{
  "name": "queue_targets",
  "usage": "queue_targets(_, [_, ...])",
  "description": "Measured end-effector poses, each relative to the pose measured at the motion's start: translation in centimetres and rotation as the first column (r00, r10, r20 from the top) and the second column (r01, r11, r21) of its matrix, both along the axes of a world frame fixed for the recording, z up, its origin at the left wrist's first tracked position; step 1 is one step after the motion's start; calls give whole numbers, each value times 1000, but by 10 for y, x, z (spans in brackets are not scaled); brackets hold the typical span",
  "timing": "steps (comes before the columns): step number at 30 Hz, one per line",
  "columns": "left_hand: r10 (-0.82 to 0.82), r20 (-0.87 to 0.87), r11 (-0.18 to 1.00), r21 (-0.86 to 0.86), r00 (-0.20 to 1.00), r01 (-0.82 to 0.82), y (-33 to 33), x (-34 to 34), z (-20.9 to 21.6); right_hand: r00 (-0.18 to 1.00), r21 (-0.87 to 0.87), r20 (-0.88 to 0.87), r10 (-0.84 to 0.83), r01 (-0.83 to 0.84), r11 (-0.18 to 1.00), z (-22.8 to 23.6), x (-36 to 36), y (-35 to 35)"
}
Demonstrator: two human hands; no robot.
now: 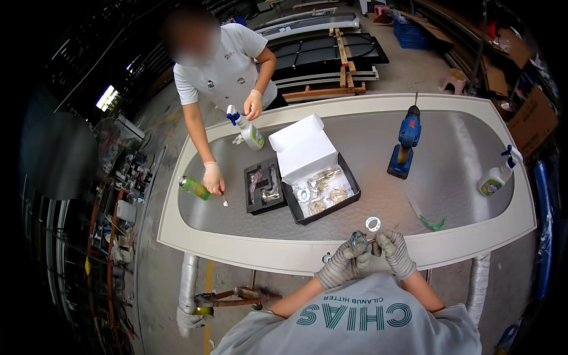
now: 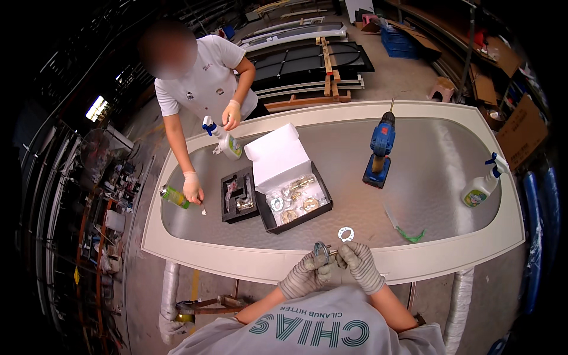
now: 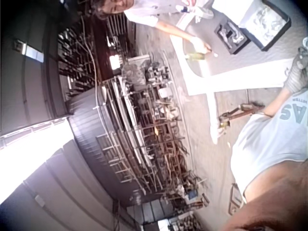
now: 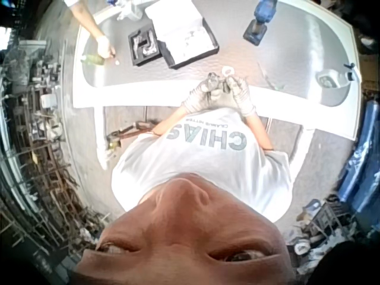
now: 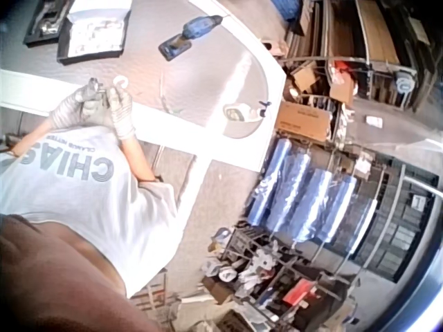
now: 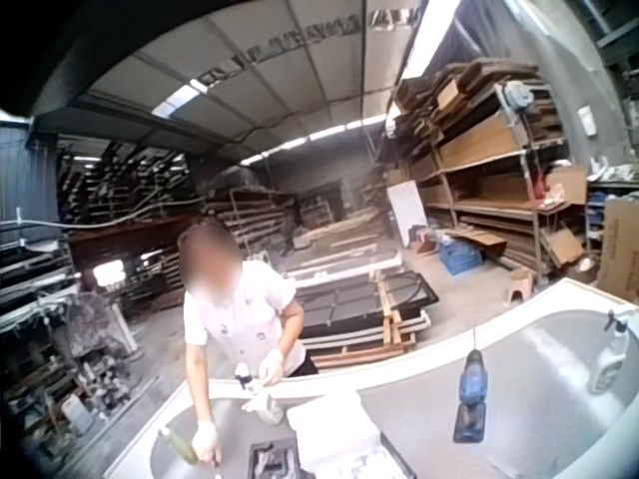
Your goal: The person assembles a metal escutcheon plate with a screw and installs it into a pre-drilled hole on a white cabinet door. They use a cordless drill to secure the hardware in place.
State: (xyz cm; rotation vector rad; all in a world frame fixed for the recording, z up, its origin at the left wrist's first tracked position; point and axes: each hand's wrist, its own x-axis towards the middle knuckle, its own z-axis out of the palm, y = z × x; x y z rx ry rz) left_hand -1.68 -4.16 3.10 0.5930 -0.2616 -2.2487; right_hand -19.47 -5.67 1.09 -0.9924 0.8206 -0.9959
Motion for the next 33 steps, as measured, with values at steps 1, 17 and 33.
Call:
queue_targets(1, [-13, -15, 1000, 1, 1000, 13, -2, 0, 0, 1000, -11, 2, -5, 5, 1000, 0, 1, -2])
queue_targets(17, [-73, -82, 997, -12, 994, 72, -14, 0, -10, 977, -129, -32, -212, 206, 970, 12, 13, -5])
queue_targets(33, [-53, -47, 999, 1, 998, 53, -18, 5, -8, 988, -123, 6, -153, 152, 981, 5, 12, -9])
